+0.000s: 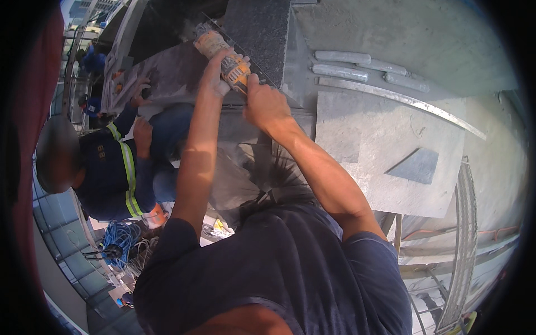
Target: The person uses an angle grinder to cut a large stone tile on a construction site. They position the tile, cut along a marked line, and then measure the cut piece with a metal square and tape measure.
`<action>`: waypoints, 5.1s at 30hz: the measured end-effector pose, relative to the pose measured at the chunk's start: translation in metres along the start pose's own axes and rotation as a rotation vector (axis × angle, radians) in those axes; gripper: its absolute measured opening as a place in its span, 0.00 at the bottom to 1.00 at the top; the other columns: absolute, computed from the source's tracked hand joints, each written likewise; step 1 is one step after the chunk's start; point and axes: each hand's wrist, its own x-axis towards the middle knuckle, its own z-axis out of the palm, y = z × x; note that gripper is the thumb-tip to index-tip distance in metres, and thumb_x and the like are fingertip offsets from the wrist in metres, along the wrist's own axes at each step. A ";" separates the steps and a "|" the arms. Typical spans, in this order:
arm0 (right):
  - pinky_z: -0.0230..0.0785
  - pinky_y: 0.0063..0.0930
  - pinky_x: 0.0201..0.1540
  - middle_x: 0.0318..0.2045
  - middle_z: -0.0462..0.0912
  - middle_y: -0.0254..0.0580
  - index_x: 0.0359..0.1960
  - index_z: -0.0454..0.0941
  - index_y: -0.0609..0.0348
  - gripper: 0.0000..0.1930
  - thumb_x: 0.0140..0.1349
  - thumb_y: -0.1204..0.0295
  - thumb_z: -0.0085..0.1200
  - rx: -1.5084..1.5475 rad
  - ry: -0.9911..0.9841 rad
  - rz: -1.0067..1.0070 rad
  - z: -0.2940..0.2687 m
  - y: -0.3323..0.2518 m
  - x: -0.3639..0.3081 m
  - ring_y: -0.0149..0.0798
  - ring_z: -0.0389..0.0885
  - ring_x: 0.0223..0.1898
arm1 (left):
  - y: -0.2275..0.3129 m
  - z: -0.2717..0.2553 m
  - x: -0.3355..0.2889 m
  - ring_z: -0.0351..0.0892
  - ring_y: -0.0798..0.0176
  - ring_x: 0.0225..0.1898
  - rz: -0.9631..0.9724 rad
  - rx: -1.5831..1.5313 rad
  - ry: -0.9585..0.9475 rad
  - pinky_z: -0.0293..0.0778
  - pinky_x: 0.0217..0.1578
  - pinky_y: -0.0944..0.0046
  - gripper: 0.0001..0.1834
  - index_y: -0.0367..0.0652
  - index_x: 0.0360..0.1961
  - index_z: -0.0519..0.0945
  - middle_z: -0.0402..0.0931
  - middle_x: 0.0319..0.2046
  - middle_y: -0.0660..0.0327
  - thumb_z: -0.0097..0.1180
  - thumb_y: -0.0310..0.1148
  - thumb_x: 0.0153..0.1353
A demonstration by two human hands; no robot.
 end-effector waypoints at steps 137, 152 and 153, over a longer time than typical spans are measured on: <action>0.80 0.61 0.58 0.44 0.87 0.82 0.53 0.71 0.76 0.20 0.62 0.75 0.58 -0.100 -0.098 0.031 -0.025 -0.018 0.014 0.75 0.88 0.53 | -0.003 0.023 -0.021 0.92 0.49 0.40 -0.065 -0.176 0.037 0.93 0.42 0.47 0.25 0.37 0.55 0.75 0.85 0.39 0.51 0.74 0.37 0.66; 0.82 0.59 0.61 0.50 0.89 0.73 0.60 0.68 0.71 0.26 0.62 0.76 0.63 -0.174 -0.179 0.092 -0.026 -0.017 0.002 0.70 0.89 0.56 | -0.020 0.011 -0.016 0.92 0.47 0.41 -0.047 -0.172 0.013 0.93 0.43 0.46 0.25 0.38 0.55 0.74 0.84 0.40 0.50 0.74 0.37 0.66; 0.82 0.59 0.61 0.50 0.89 0.73 0.60 0.68 0.71 0.26 0.62 0.76 0.63 -0.171 -0.179 0.095 -0.026 -0.018 0.004 0.70 0.89 0.56 | -0.019 0.010 -0.014 0.92 0.47 0.41 -0.049 -0.164 0.010 0.93 0.43 0.46 0.25 0.38 0.55 0.75 0.84 0.40 0.50 0.74 0.38 0.66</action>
